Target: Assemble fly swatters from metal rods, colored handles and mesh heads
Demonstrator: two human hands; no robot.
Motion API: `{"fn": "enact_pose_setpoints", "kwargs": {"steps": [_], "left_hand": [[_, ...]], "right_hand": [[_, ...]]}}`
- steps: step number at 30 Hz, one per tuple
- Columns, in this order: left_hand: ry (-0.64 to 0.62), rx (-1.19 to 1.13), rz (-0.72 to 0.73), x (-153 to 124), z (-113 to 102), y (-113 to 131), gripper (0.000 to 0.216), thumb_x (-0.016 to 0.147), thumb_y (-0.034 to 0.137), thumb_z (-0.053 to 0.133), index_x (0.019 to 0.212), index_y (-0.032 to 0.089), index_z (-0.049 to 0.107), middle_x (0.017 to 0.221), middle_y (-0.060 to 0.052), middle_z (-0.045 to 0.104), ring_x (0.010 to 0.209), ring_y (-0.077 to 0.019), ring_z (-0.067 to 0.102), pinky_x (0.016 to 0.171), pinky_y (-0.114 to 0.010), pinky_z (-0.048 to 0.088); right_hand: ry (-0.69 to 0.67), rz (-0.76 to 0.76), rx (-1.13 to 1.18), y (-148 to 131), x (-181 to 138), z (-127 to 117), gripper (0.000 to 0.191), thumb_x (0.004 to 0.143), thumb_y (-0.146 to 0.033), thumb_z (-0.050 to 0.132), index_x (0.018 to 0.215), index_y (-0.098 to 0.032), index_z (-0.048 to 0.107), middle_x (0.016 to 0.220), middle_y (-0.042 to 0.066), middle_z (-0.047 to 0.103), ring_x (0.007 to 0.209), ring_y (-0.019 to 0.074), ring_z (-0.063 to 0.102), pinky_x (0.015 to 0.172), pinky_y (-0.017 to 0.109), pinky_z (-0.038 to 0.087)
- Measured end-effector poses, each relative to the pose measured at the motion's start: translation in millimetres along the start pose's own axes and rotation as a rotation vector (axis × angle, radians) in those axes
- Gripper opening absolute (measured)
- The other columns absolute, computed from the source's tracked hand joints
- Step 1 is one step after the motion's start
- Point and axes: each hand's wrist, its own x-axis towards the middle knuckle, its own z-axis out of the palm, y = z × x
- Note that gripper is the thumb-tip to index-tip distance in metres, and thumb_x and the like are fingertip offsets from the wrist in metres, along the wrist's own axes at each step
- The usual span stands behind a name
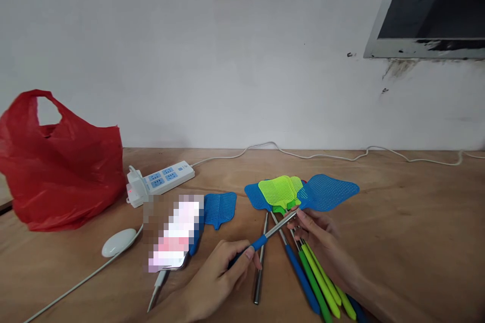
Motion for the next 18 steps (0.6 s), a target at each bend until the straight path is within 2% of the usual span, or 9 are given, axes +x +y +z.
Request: {"fn": "enact_pose_setpoints", "kwargs": {"steps": [5, 10, 14, 18], "left_hand": [[0.054, 0.025, 0.063, 2.1, 2.4, -3.4, 0.043, 0.099, 0.054, 0.038, 0.083, 0.021, 0.059, 0.072, 0.002, 0.051, 0.075, -0.0168, 0.051, 0.070, -0.026, 0.039], [0.054, 0.034, 0.083, 4.1, 5.1, -7.8, 0.040, 0.099, 0.054, 0.040, 0.082, 0.021, 0.056, 0.067, 0.004, 0.043, 0.066, -0.0144, 0.042, 0.063, -0.024, 0.034], [0.016, 0.059, 0.114, 4.5, 3.5, -4.9, 0.041, 0.100, 0.050, 0.039, 0.074, 0.021, 0.048, 0.065, 0.005, 0.039, 0.063, -0.0134, 0.038, 0.061, -0.025, 0.031], [0.000, 0.074, 0.113, 4.1, 0.2, -0.9, 0.043, 0.100, 0.049, 0.036, 0.068, 0.021, 0.040, 0.064, 0.005, 0.038, 0.063, -0.0136, 0.038, 0.062, -0.025, 0.031]], "right_hand": [[-0.027, -0.051, -0.092, 11.5, -0.9, -2.3, 0.028, 0.069, -0.045, 0.084, 0.079, -0.021, 0.074, 0.069, 0.001, 0.067, 0.060, 0.0153, 0.059, 0.052, 0.026, 0.047], [-0.121, -0.091, -0.251, 20.2, -4.0, -5.7, 0.026, 0.076, -0.047, 0.078, 0.081, -0.023, 0.072, 0.069, 0.000, 0.065, 0.058, 0.0163, 0.058, 0.052, 0.028, 0.048], [-0.085, -0.121, -0.298, 19.2, -8.0, -3.3, 0.031, 0.073, -0.052, 0.078, 0.079, -0.024, 0.070, 0.067, -0.001, 0.063, 0.057, 0.0170, 0.057, 0.055, 0.029, 0.049], [-0.023, -0.138, -0.251, 17.1, -4.6, -4.3, 0.032, 0.071, -0.053, 0.080, 0.081, -0.023, 0.070, 0.063, -0.001, 0.062, 0.057, 0.0171, 0.056, 0.057, 0.030, 0.047]]}}
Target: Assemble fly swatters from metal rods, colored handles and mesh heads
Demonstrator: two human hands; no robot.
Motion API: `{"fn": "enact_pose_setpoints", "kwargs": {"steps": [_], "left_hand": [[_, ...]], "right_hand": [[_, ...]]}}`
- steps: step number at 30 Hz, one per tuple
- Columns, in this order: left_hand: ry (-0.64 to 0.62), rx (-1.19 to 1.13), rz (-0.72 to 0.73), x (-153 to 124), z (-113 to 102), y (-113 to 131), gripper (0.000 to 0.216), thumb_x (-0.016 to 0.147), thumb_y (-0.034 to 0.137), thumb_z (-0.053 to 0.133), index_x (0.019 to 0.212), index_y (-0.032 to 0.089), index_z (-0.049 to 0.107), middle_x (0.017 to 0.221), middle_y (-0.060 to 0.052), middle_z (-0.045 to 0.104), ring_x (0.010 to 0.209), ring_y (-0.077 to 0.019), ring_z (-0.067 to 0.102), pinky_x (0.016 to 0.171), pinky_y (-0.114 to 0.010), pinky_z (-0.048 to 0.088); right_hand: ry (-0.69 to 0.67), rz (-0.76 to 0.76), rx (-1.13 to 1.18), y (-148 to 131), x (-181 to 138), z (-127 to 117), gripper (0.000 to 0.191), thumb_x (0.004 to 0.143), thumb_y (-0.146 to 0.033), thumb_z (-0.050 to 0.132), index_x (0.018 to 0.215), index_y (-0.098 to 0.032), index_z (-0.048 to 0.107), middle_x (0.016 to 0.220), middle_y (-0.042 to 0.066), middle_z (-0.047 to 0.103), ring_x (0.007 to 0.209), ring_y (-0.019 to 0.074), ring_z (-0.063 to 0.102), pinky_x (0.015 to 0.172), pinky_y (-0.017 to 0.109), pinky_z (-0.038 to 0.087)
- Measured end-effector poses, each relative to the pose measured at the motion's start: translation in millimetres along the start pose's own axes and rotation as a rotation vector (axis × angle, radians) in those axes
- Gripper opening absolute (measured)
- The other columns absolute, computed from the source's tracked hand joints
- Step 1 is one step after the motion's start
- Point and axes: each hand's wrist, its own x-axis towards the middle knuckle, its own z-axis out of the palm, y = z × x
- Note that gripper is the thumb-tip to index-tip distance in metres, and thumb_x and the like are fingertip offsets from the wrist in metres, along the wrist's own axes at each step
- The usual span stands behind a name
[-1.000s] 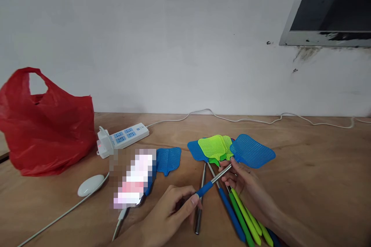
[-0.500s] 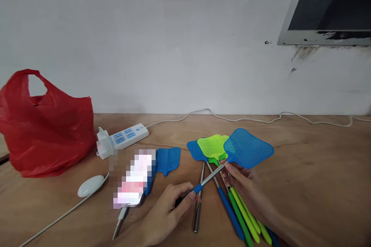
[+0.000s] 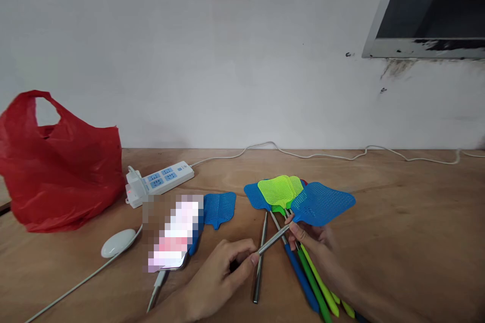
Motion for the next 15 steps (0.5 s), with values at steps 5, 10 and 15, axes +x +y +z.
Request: {"fn": "enact_pose_setpoints", "kwargs": {"steps": [5, 10, 15], "left_hand": [[-0.024, -0.075, -0.030, -1.2, -0.8, -1.2, 0.045, 0.100, 0.052, 0.036, 0.067, 0.021, 0.038, 0.061, 0.006, 0.037, 0.060, -0.0131, 0.038, 0.060, -0.025, 0.031], [-0.057, -0.118, -0.063, -0.2, -0.7, -2.3, 0.044, 0.100, 0.052, 0.037, 0.068, 0.021, 0.039, 0.062, 0.006, 0.039, 0.059, -0.0127, 0.038, 0.059, -0.025, 0.032], [-0.017, -0.065, -0.037, 1.2, -0.3, -3.4, 0.044, 0.100, 0.051, 0.037, 0.068, 0.021, 0.039, 0.064, 0.005, 0.039, 0.063, -0.0135, 0.039, 0.062, -0.026, 0.032]], "right_hand": [[0.175, 0.047, 0.170, -5.8, 8.9, -4.5, 0.037, 0.058, -0.049, 0.089, 0.069, -0.022, 0.067, 0.061, -0.002, 0.060, 0.055, 0.0143, 0.052, 0.053, 0.028, 0.044], [0.161, 0.060, 0.243, -8.4, 9.3, -4.2, 0.033, 0.059, -0.046, 0.090, 0.070, -0.020, 0.071, 0.060, -0.002, 0.059, 0.055, 0.0119, 0.052, 0.053, 0.024, 0.043], [0.161, 0.067, 0.225, -11.8, 10.1, -1.7, 0.037, 0.055, -0.047, 0.091, 0.068, -0.020, 0.069, 0.059, -0.003, 0.058, 0.053, 0.0113, 0.049, 0.051, 0.024, 0.041]]}}
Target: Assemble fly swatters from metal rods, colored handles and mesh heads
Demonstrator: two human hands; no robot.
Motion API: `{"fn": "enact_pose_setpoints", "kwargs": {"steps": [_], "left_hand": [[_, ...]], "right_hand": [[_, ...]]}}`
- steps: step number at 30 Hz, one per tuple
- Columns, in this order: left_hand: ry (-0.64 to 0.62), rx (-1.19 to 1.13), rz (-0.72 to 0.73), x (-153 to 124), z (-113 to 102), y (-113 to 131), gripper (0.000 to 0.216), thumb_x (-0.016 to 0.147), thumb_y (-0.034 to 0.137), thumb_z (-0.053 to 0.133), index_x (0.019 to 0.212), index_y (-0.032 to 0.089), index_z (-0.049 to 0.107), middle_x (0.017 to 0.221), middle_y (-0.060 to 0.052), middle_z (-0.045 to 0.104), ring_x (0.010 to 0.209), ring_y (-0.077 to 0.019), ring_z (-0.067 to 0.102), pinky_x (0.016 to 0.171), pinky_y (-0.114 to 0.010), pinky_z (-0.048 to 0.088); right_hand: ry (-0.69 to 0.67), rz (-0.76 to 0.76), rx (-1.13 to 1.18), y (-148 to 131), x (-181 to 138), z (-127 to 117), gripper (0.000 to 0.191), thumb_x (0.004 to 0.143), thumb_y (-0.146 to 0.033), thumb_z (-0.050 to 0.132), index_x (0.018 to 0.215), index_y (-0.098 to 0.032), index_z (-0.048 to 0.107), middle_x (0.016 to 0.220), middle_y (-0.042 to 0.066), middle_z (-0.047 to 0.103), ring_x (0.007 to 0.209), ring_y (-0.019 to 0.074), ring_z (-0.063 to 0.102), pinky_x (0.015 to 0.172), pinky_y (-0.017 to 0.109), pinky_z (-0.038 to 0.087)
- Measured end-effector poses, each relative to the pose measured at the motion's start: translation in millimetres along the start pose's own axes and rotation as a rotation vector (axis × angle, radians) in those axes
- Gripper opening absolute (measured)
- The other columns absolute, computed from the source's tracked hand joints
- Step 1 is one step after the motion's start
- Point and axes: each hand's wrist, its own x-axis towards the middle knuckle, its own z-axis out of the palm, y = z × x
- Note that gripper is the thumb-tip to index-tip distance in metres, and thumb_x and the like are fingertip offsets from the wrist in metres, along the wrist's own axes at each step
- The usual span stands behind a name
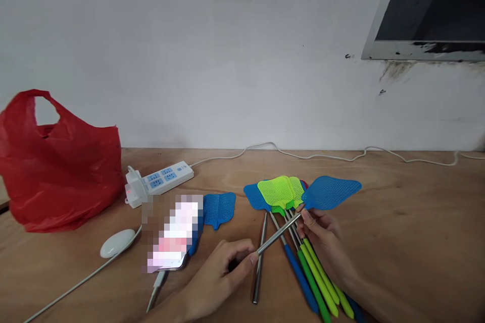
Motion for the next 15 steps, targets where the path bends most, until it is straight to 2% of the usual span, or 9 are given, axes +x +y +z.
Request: {"fn": "enact_pose_setpoints", "kwargs": {"steps": [5, 10, 15], "left_hand": [[0.010, 0.045, 0.002, -0.8, -1.5, 1.7, 0.044, 0.100, 0.050, 0.038, 0.067, 0.021, 0.037, 0.064, 0.006, 0.037, 0.064, -0.0136, 0.038, 0.063, -0.026, 0.031], [-0.020, 0.036, -0.004, -0.6, -1.3, 2.8, 0.045, 0.100, 0.052, 0.036, 0.067, 0.020, 0.038, 0.064, 0.005, 0.040, 0.064, -0.0137, 0.040, 0.063, -0.026, 0.031], [-0.014, 0.051, -0.017, 0.1, -1.6, 1.1, 0.046, 0.100, 0.052, 0.035, 0.067, 0.021, 0.037, 0.063, 0.005, 0.039, 0.064, -0.0139, 0.040, 0.063, -0.027, 0.031]], "right_hand": [[-0.057, 0.000, -0.046, -2.2, 1.1, 2.0, 0.038, 0.059, -0.049, 0.089, 0.068, -0.019, 0.068, 0.055, -0.003, 0.055, 0.049, 0.0104, 0.046, 0.047, 0.023, 0.037], [0.032, -0.017, 0.033, 3.5, 3.9, -1.7, 0.040, 0.055, -0.048, 0.091, 0.068, -0.019, 0.067, 0.059, -0.004, 0.057, 0.051, 0.0098, 0.049, 0.049, 0.022, 0.042], [0.029, -0.007, 0.037, 3.9, 4.5, -3.3, 0.039, 0.056, -0.047, 0.091, 0.067, -0.019, 0.068, 0.057, -0.004, 0.057, 0.050, 0.0089, 0.049, 0.048, 0.020, 0.042]]}}
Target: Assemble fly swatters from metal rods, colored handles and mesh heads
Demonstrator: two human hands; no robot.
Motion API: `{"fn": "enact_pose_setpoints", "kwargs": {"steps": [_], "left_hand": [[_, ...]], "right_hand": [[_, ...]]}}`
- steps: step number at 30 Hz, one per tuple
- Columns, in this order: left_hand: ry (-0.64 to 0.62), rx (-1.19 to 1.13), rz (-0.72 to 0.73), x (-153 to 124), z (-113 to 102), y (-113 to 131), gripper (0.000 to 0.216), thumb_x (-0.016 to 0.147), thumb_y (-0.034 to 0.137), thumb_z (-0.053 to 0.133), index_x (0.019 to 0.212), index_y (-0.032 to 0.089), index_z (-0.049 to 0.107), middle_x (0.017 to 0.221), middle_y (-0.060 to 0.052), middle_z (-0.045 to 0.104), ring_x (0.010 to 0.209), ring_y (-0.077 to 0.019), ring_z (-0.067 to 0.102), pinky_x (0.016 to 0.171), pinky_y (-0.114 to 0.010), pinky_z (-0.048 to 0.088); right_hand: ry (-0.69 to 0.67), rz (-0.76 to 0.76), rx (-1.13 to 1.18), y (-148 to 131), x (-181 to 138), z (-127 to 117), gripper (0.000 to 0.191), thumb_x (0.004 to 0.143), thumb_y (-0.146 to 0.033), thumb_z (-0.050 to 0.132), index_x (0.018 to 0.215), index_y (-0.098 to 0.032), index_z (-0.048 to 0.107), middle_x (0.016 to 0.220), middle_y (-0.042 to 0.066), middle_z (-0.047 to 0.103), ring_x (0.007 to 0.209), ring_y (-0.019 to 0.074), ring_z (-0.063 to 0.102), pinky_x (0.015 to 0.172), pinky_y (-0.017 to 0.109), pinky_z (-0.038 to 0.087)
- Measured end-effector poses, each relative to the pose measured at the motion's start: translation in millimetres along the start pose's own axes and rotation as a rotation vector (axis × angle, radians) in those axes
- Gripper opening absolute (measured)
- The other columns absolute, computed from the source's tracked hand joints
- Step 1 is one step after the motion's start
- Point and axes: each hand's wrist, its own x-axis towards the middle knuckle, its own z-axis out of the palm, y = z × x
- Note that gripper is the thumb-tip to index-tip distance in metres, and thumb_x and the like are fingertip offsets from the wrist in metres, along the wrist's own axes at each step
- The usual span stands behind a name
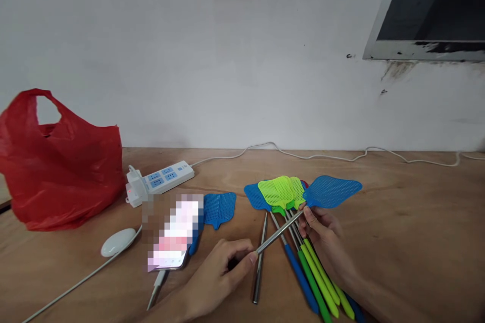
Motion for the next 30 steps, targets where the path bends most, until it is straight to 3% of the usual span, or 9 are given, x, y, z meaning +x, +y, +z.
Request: {"fn": "enact_pose_setpoints", "kwargs": {"steps": [8, 14, 21, 30], "left_hand": [[-0.010, 0.159, 0.014, -1.9, -10.4, 12.6, 0.040, 0.103, 0.047, 0.033, 0.075, 0.021, 0.044, 0.070, 0.005, 0.046, 0.067, -0.0147, 0.043, 0.066, -0.028, 0.031], [-0.037, 0.232, 0.017, -15.2, -15.7, 16.7, 0.038, 0.105, 0.045, 0.031, 0.078, 0.022, 0.043, 0.073, 0.004, 0.049, 0.069, -0.0154, 0.046, 0.064, -0.029, 0.030], [-0.035, 0.218, -0.044, -31.9, -17.5, 1.1, 0.041, 0.104, 0.050, 0.029, 0.079, 0.022, 0.045, 0.077, 0.004, 0.051, 0.076, -0.0159, 0.050, 0.069, -0.027, 0.034], [0.020, 0.211, -0.105, -39.9, -18.4, -0.2, 0.043, 0.101, 0.056, 0.033, 0.081, 0.023, 0.053, 0.077, 0.003, 0.056, 0.075, -0.0170, 0.055, 0.067, -0.026, 0.040]], "right_hand": [[-0.008, 0.040, 0.005, -7.5, 0.5, 1.9, 0.037, 0.057, -0.046, 0.091, 0.070, -0.018, 0.072, 0.059, -0.003, 0.059, 0.050, 0.0089, 0.051, 0.046, 0.020, 0.042], [-0.123, 0.057, -0.069, -4.2, -7.0, 6.2, 0.040, 0.058, -0.052, 0.089, 0.067, -0.017, 0.074, 0.051, -0.001, 0.059, 0.046, 0.0099, 0.050, 0.045, 0.022, 0.042], [0.004, 0.070, -0.035, -11.4, -6.9, 8.7, 0.041, 0.048, -0.049, 0.094, 0.065, -0.018, 0.072, 0.052, -0.004, 0.055, 0.047, 0.0076, 0.047, 0.042, 0.018, 0.039], [-0.021, 0.211, 0.002, -18.8, -5.4, 2.6, 0.041, 0.053, -0.050, 0.090, 0.075, -0.017, 0.076, 0.058, 0.000, 0.061, 0.052, 0.0116, 0.053, 0.045, 0.021, 0.045]]}}
